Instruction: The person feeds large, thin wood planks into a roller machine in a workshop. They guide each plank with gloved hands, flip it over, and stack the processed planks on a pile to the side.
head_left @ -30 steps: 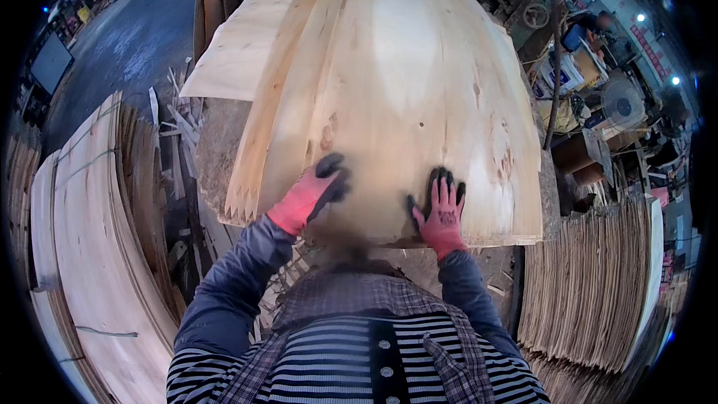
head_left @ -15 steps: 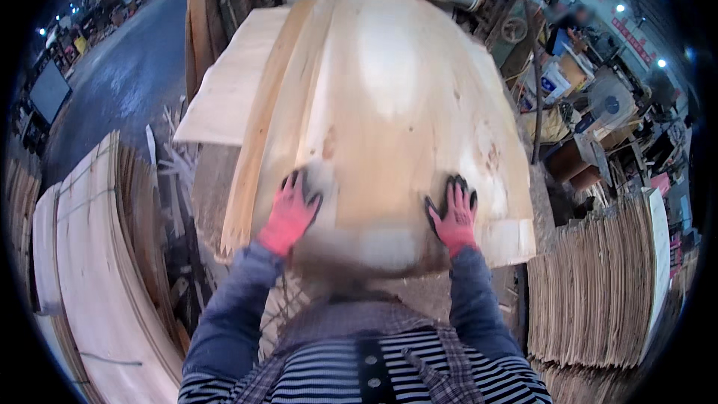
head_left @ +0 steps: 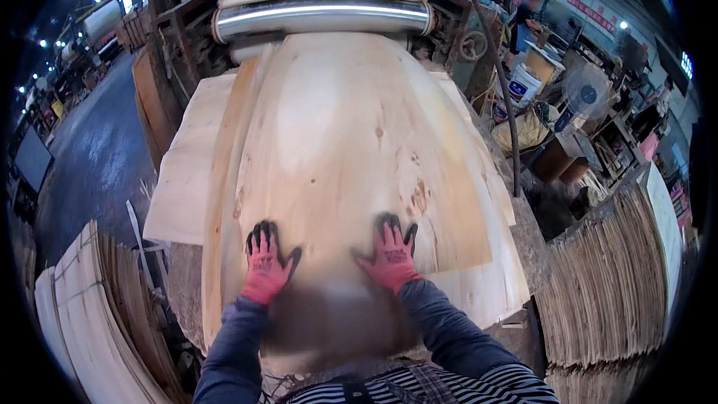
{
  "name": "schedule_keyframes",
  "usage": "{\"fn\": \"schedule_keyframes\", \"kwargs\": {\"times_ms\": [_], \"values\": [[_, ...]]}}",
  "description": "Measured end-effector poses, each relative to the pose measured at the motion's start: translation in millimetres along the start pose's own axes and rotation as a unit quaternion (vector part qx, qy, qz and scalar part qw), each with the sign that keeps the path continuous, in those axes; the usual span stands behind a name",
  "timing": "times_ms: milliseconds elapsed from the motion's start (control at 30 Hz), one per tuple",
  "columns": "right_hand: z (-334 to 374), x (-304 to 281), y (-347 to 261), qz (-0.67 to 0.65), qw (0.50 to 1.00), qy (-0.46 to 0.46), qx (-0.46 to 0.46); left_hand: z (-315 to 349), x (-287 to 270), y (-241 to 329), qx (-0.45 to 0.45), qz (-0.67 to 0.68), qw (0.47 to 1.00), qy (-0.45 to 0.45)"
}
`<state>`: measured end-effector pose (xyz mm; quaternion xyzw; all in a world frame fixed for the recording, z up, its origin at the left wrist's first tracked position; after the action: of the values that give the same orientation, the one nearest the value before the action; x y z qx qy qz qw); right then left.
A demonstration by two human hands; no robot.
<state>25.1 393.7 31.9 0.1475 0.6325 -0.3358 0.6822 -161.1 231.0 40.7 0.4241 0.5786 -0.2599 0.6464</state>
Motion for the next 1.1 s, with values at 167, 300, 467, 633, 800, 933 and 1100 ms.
{"fn": "schedule_keyframes", "kwargs": {"times_ms": [167, 300, 467, 633, 800, 933, 1100], "values": [[-27, -12, 2, -0.023, 0.999, -0.003, -0.039, -16, 33, -14, -0.050, -0.032, 0.997, -0.055], [-100, -31, 5, -0.012, 0.998, 0.005, -0.064, -63, 14, -19, -0.056, -0.035, 0.997, 0.027], [-214, -66, 15, 0.007, 0.996, 0.084, 0.009, -79, -31, -27, -0.070, -0.019, 0.991, 0.113], [-260, -118, -11, 0.020, 0.966, 0.257, -0.023, 37, -63, 13, -0.004, 0.074, 0.996, 0.046], [-128, -84, -31, 0.035, 0.991, 0.059, -0.111, 156, -22, -17, -0.096, 0.129, 0.987, -0.002], [5, -30, 93, 0.056, 0.995, 0.063, 0.054, 199, -4, -23, -0.075, 0.252, 0.965, 0.008], [73, 13, 72, 0.083, 0.986, 0.045, 0.135, 196, 40, -70, -0.202, 0.292, 0.933, -0.053]]}}
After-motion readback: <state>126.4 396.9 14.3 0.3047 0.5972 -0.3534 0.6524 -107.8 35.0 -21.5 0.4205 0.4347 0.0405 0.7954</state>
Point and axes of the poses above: each hand's wrist, its own z-axis away from the middle knuckle, its own x-axis out of the palm, y = z × x, the point moved 10 cm from there along -z, towards the middle knuckle, and after that the axes turned 10 degrees about -y, right-handed, at the moved point
